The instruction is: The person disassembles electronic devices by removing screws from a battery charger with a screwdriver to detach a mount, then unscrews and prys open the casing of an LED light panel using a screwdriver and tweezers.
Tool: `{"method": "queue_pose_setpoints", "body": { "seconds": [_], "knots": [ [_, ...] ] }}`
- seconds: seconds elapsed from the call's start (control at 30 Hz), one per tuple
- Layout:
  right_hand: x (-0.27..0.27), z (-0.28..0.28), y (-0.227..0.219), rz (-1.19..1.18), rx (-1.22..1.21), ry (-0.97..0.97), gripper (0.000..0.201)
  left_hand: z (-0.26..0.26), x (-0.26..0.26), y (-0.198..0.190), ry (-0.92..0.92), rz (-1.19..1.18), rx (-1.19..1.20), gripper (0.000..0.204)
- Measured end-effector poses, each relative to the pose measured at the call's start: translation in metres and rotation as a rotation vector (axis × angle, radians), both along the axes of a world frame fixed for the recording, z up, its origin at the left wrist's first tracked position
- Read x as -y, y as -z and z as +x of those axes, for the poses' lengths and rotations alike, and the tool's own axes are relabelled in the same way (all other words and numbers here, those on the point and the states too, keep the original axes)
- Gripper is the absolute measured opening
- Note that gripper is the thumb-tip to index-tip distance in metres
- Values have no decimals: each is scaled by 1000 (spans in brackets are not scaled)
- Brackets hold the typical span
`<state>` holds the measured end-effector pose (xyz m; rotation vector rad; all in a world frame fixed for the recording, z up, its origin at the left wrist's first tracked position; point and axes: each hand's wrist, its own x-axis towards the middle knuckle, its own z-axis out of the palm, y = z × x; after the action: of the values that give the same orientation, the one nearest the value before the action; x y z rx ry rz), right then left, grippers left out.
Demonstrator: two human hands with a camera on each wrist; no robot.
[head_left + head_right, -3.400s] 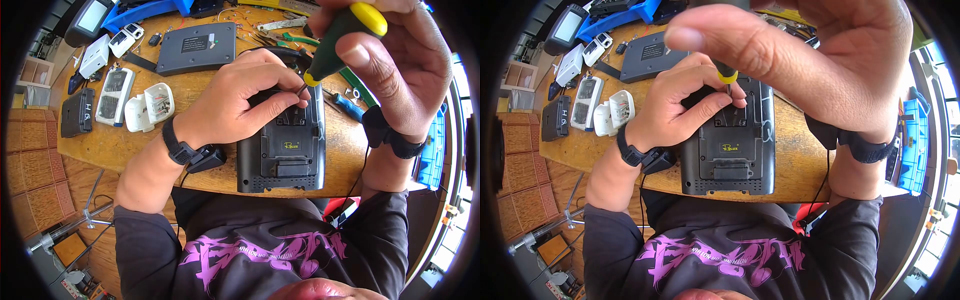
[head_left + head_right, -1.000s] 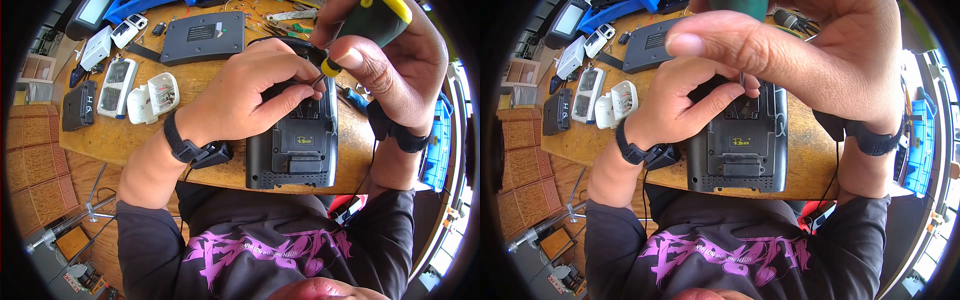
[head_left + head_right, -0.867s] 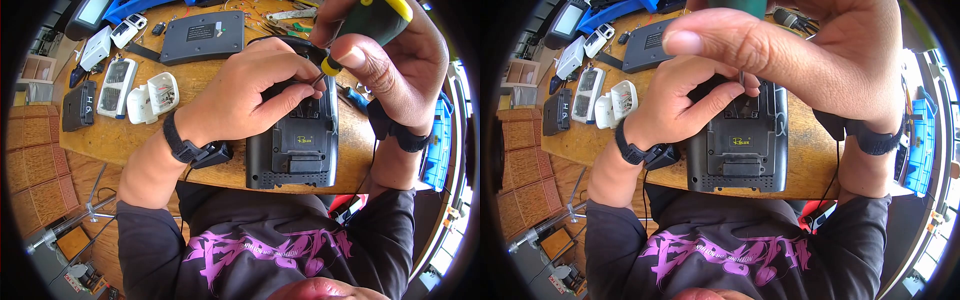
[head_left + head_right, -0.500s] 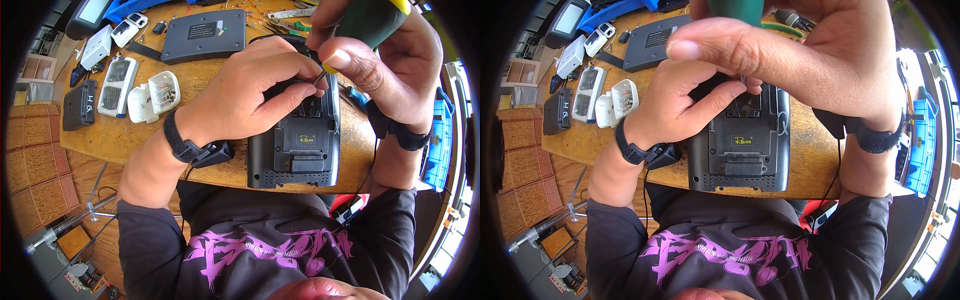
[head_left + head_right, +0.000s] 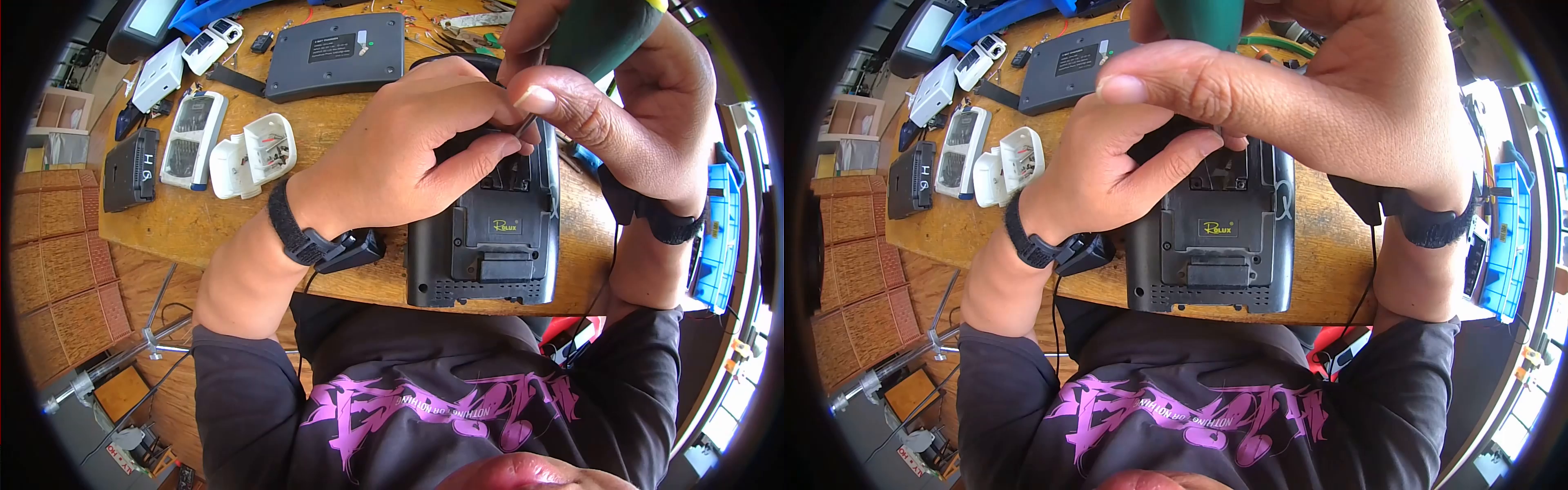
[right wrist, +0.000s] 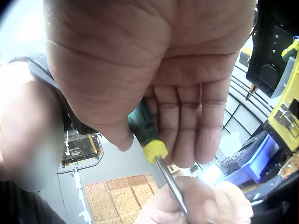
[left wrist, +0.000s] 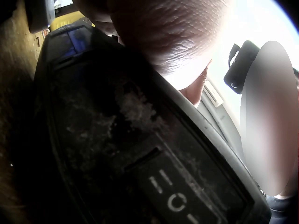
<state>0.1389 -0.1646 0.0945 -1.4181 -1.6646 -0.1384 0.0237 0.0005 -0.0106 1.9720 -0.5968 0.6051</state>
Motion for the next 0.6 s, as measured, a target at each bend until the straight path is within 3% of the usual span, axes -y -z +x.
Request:
{"method": "queue_pose_setpoints", "body": {
  "seconds": [0.2,0.6],
  "knots": [
    [0,-3,4,5,-97,17,39,0,-3,-7,-2,90,36,9],
    [1,-4,5,-67,22,78,39,-1,-2,-7,-10,96,63,9]
  ]
}}
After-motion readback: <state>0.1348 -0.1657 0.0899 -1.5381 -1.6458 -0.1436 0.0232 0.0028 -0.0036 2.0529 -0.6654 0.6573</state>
